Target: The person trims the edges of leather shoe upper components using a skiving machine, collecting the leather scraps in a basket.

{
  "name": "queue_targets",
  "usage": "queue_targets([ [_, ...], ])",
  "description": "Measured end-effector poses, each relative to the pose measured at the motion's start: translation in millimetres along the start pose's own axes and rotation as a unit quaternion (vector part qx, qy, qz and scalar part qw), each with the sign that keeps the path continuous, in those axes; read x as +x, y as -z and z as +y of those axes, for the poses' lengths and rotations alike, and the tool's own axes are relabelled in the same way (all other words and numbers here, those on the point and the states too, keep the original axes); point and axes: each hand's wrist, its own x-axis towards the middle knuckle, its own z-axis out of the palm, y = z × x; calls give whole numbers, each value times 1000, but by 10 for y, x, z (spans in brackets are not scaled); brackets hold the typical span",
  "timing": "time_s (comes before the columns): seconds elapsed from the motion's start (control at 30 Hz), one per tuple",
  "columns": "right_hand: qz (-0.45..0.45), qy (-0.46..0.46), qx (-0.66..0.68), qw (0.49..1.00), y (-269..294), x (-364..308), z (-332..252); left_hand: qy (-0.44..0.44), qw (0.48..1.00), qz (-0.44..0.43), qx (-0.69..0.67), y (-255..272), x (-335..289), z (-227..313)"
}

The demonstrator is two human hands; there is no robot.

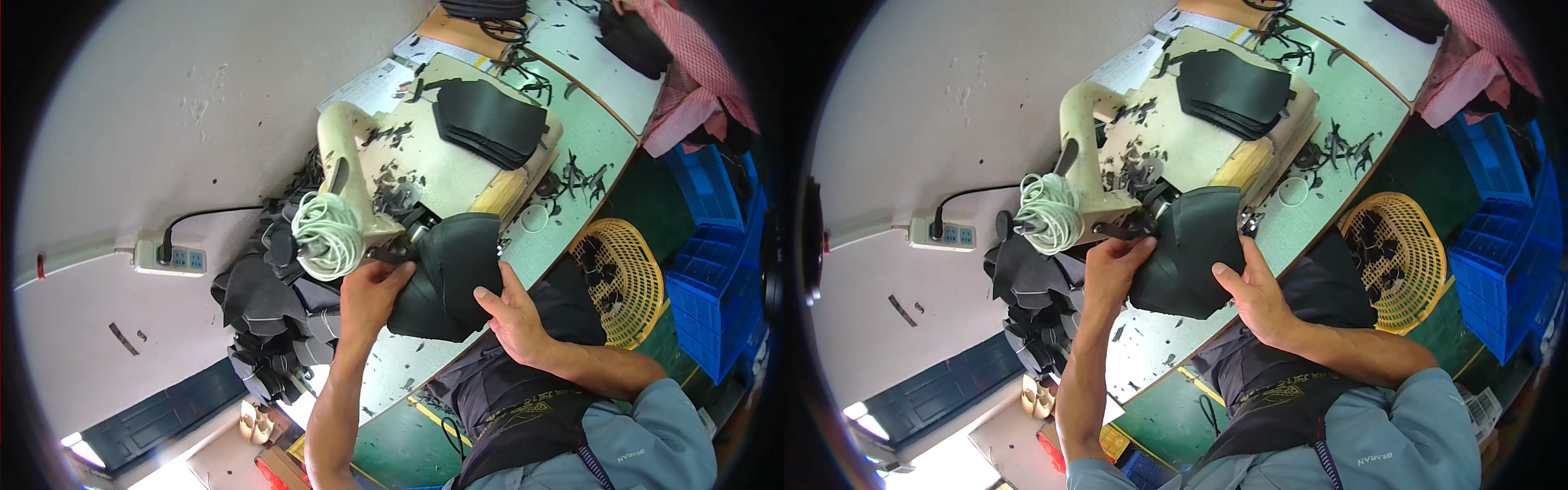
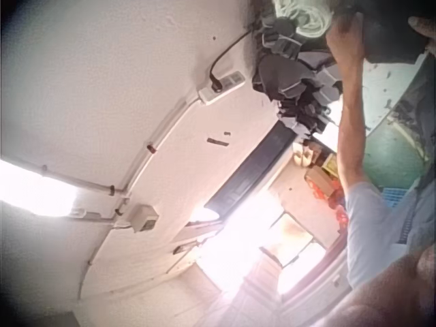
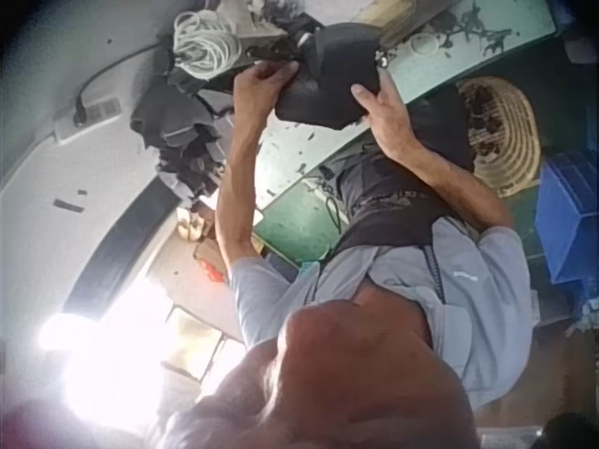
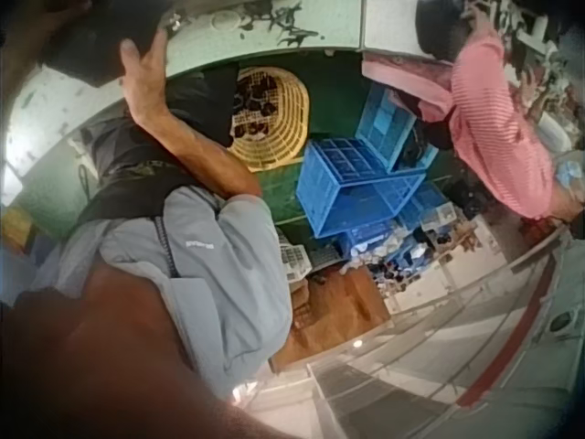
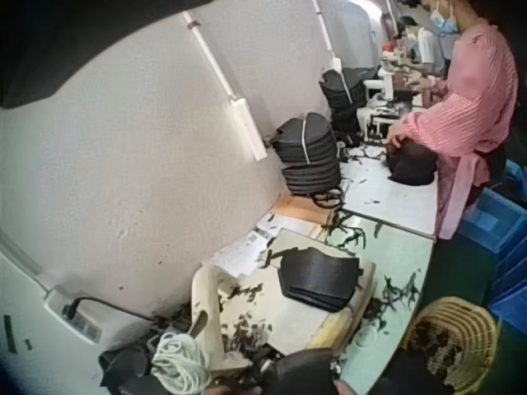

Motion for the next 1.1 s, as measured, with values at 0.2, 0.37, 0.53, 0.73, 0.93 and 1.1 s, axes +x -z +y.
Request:
queue_targets([
  [0.2, -2, 18, -7, 1000, -13, -5, 12, 24, 998, -11, -61, 10, 7, -164],
  [0.37, -7, 5, -18, 1000, 34, -12, -43, 5, 1000, 27, -8, -73, 17, -111],
  [0.53, -2, 31, -33, 999, -6, -12, -18, -9, 999, 21, -39, -54, -18, -84],
  [0.73, 4, 0, -31, 1000, 6, -46, -77, -1, 988, -37, -148, 28, -104, -118],
  [0.93, 23, 27, -51, 998, -14, -50, -96, 20, 999, 15, -20, -94, 72, -161],
  [1.1, 2, 50, -34, 998, 94, -58, -31, -16, 981, -40, -187, -36, -116, -120],
])
